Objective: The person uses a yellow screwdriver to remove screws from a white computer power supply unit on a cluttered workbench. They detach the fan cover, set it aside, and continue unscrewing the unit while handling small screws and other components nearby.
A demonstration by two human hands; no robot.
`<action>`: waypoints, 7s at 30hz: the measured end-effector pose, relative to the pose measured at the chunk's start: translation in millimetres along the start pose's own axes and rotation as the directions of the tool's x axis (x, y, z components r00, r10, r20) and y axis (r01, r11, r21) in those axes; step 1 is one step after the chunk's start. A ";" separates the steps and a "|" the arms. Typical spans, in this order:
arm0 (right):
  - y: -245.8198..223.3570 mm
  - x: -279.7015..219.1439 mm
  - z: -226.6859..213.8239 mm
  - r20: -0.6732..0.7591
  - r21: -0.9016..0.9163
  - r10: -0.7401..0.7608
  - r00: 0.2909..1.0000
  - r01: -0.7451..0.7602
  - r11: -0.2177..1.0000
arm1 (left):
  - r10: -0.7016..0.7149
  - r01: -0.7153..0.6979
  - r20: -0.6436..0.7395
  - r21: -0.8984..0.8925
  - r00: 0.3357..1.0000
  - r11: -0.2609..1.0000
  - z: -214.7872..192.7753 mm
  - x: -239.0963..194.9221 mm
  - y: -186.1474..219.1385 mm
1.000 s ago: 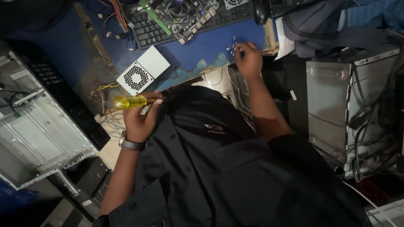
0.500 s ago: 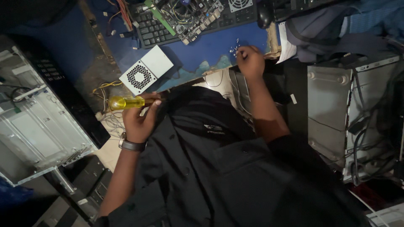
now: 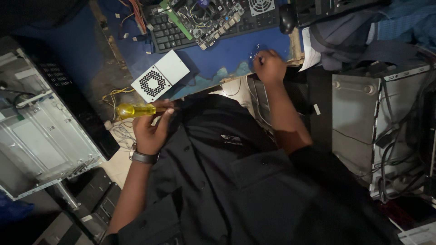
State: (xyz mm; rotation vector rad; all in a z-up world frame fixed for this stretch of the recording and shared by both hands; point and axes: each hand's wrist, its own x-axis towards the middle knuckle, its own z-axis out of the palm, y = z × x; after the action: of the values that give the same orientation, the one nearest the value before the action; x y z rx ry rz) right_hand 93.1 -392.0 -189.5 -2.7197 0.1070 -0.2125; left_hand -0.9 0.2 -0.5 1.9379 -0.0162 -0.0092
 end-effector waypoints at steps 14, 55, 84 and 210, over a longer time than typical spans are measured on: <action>3.5 -0.4 -9.1 0.032 0.033 -0.012 0.999 0.011 0.999 | 0.013 -0.013 -0.020 -0.014 1.000 1.000 -1.8 2.1 -9.2; 2.9 77.8 -2.4 0.105 0.206 0.043 0.994 -0.064 0.976 | -0.086 0.073 -0.069 -0.169 0.994 0.983 -7.6 26.1 -23.0; -4.3 246.3 36.5 0.040 0.179 -0.303 0.952 0.292 0.940 | -0.202 0.153 -0.252 -0.200 0.946 0.968 -26.0 74.0 -26.7; -430.8 24.7 -77.8 -0.014 0.992 -0.825 0.565 -0.097 -0.084 | 0.345 -0.327 -0.013 0.291 0.938 0.899 -71.4 28.5 -115.1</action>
State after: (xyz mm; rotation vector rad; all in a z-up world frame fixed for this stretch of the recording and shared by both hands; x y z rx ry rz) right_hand 123.5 -31.6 58.3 -1.0227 -0.8802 0.4435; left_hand 29.5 107.7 -82.2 2.1991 -0.3275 0.3019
